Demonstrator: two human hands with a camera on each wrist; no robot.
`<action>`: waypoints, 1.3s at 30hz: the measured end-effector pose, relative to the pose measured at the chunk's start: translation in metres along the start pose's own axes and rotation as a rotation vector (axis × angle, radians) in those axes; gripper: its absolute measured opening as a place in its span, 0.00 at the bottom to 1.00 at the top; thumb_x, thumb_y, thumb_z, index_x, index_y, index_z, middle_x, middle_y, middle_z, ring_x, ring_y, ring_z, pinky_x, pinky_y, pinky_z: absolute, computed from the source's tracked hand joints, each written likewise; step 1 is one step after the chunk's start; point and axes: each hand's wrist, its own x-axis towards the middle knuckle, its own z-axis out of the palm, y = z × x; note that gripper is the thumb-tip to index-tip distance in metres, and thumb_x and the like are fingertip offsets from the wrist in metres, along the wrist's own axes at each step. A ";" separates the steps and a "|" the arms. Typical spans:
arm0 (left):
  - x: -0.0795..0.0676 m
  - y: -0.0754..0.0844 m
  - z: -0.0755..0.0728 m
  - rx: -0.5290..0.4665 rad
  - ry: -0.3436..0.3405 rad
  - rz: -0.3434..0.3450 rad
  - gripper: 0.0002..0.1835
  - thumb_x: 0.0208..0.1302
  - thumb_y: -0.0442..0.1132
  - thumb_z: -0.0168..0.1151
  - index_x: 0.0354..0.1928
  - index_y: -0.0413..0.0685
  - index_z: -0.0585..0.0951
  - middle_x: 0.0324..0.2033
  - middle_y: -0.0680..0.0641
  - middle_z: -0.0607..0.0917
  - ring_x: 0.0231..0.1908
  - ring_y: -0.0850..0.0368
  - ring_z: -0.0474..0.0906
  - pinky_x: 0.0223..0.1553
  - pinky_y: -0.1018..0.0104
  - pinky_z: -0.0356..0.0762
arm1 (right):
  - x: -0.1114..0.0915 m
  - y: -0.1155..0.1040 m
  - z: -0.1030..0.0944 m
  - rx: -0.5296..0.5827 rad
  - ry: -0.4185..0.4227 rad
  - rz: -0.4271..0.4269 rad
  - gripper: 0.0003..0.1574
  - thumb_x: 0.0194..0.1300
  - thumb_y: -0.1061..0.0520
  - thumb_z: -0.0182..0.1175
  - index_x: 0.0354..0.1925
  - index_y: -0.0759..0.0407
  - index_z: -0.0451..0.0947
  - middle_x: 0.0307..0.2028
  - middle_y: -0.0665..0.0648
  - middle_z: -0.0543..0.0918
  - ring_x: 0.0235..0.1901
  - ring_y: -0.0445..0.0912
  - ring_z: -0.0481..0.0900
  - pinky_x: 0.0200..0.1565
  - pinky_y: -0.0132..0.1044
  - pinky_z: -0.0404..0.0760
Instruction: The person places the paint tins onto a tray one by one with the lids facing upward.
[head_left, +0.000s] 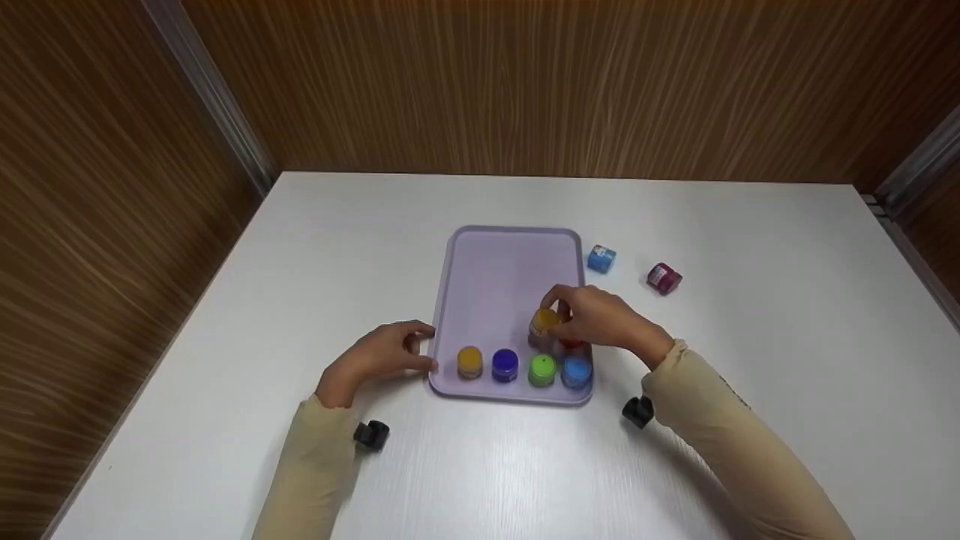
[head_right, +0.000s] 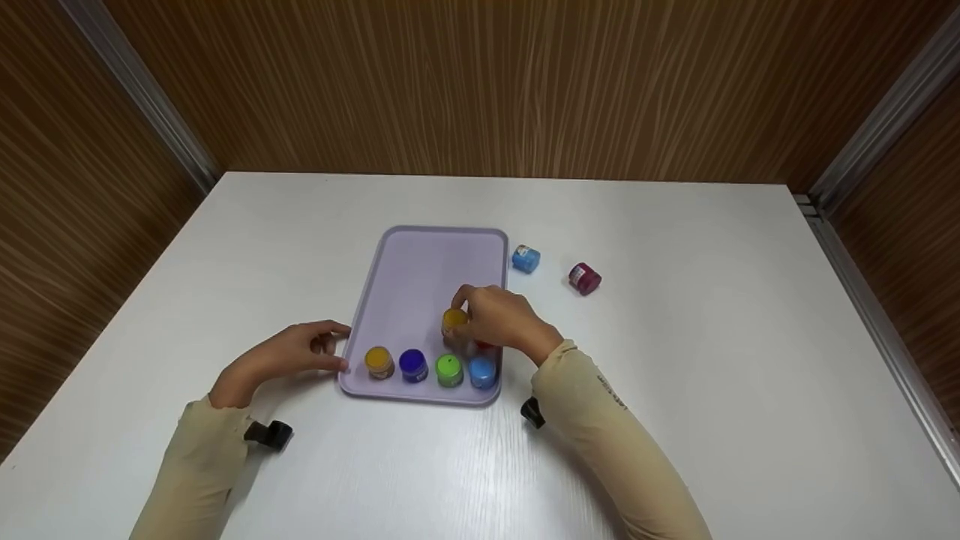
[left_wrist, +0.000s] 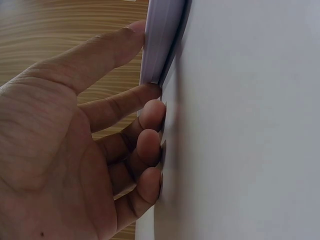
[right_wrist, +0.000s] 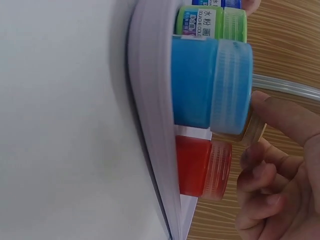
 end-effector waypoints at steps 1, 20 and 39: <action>0.000 0.000 0.000 0.005 0.001 0.007 0.32 0.54 0.48 0.71 0.61 0.46 0.76 0.32 0.53 0.75 0.33 0.60 0.68 0.41 0.65 0.66 | 0.000 0.000 0.000 -0.014 0.001 0.004 0.20 0.59 0.55 0.66 0.50 0.59 0.77 0.35 0.58 0.82 0.28 0.44 0.75 0.30 0.33 0.73; 0.002 0.000 0.001 0.013 0.011 0.014 0.31 0.53 0.47 0.72 0.59 0.46 0.77 0.31 0.53 0.75 0.33 0.60 0.67 0.40 0.66 0.66 | 0.003 -0.001 0.003 -0.154 -0.016 0.049 0.24 0.59 0.48 0.67 0.51 0.58 0.79 0.29 0.54 0.81 0.26 0.43 0.75 0.26 0.34 0.69; -0.001 0.003 0.000 -0.005 -0.010 0.016 0.33 0.55 0.47 0.71 0.62 0.44 0.75 0.31 0.53 0.75 0.33 0.60 0.68 0.40 0.66 0.67 | 0.000 0.001 0.004 -0.093 -0.009 0.024 0.20 0.59 0.56 0.67 0.50 0.56 0.81 0.31 0.56 0.81 0.27 0.44 0.73 0.28 0.34 0.71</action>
